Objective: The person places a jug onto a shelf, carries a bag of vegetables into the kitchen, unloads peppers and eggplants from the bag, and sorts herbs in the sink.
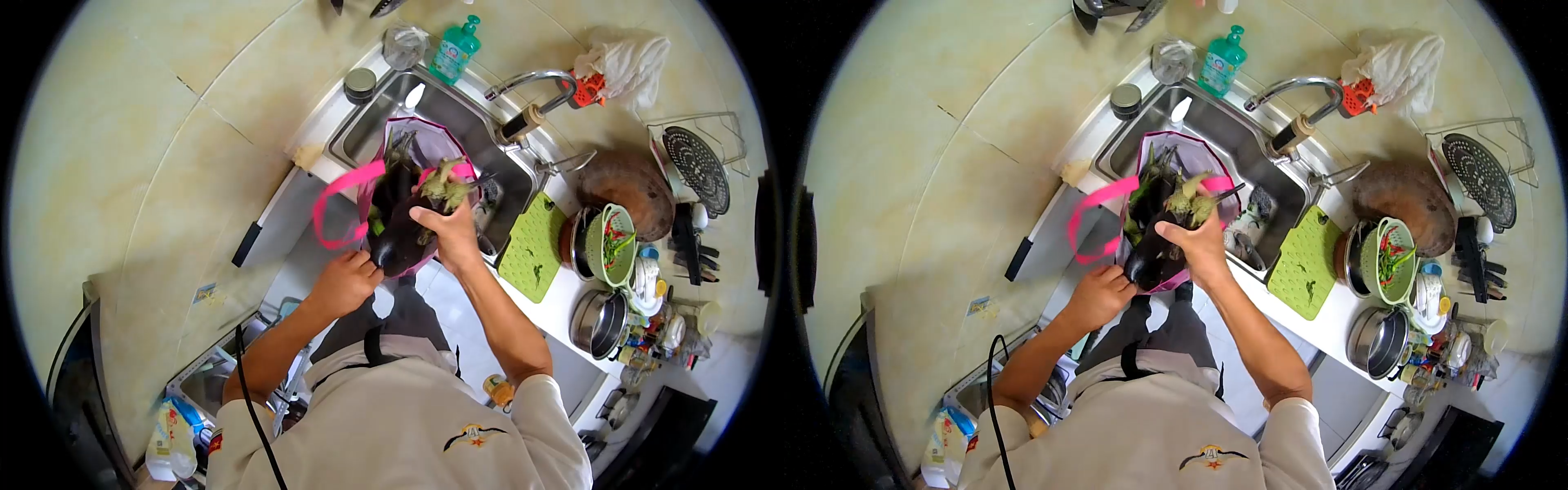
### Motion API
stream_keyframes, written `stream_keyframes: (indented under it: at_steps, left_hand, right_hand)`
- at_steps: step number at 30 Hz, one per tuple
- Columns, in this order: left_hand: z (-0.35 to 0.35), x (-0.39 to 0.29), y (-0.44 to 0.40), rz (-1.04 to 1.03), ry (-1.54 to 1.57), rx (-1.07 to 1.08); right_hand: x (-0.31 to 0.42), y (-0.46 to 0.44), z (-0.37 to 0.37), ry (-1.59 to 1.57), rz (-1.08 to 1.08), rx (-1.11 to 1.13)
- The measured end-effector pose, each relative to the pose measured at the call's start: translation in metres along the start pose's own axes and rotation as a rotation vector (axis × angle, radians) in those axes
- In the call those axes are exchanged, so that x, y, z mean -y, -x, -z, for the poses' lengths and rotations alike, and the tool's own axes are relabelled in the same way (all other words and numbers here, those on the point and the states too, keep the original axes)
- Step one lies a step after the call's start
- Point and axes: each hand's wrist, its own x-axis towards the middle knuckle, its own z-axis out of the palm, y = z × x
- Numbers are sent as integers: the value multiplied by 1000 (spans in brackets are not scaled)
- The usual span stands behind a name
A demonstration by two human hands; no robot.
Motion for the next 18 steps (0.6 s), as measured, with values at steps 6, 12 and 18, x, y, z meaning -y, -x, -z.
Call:
stream_keyframes:
  at_steps: [6,12,18]
  left_hand:
    - [2,-2,-1,9,14,-61]
    - [7,7,-10,-9,45,-99]
    - [7,8,-9,-32,95,-48]
  right_hand:
    - [-40,-9,21,403,-112,84]
    - [14,4,28,1359,517,27]
    - [1,-27,73,2038,311,192]
